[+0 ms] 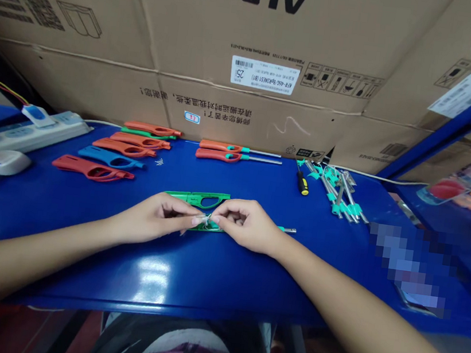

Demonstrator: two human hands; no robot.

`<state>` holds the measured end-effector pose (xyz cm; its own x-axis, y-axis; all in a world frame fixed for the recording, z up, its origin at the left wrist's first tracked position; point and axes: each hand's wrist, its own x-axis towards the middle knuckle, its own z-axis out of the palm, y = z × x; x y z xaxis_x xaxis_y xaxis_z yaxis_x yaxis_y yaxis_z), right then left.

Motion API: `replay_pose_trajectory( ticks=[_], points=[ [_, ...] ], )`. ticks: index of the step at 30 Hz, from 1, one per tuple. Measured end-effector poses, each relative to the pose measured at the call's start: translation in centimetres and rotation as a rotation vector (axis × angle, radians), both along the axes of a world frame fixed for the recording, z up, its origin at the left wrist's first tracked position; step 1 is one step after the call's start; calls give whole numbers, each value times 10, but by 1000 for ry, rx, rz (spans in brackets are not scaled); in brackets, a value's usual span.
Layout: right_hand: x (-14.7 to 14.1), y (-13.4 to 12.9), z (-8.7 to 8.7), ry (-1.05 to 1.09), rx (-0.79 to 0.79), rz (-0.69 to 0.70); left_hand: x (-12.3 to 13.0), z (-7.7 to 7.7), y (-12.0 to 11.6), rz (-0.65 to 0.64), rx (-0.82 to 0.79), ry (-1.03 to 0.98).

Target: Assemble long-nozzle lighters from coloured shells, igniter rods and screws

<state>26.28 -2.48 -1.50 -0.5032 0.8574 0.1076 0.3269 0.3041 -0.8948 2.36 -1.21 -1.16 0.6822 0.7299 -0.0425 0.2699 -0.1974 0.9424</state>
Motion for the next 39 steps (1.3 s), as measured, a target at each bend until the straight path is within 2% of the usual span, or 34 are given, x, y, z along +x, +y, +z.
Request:
replay_pose_trajectory(
  ticks=[8, 15, 30, 39],
  points=[
    [-2, -1, 1, 2, -24, -18, 1, 1, -1, -15, 16, 2],
    [-3, 2, 2, 133, -127, -32, 0, 4, 1, 30, -34, 24],
    [-3, 2, -2, 106, -119, -58, 5, -2, -3, 55, -27, -56],
    [-3, 6, 0, 165, -159, -31, 3, 3, -2, 105, -73, 5]
  ],
)
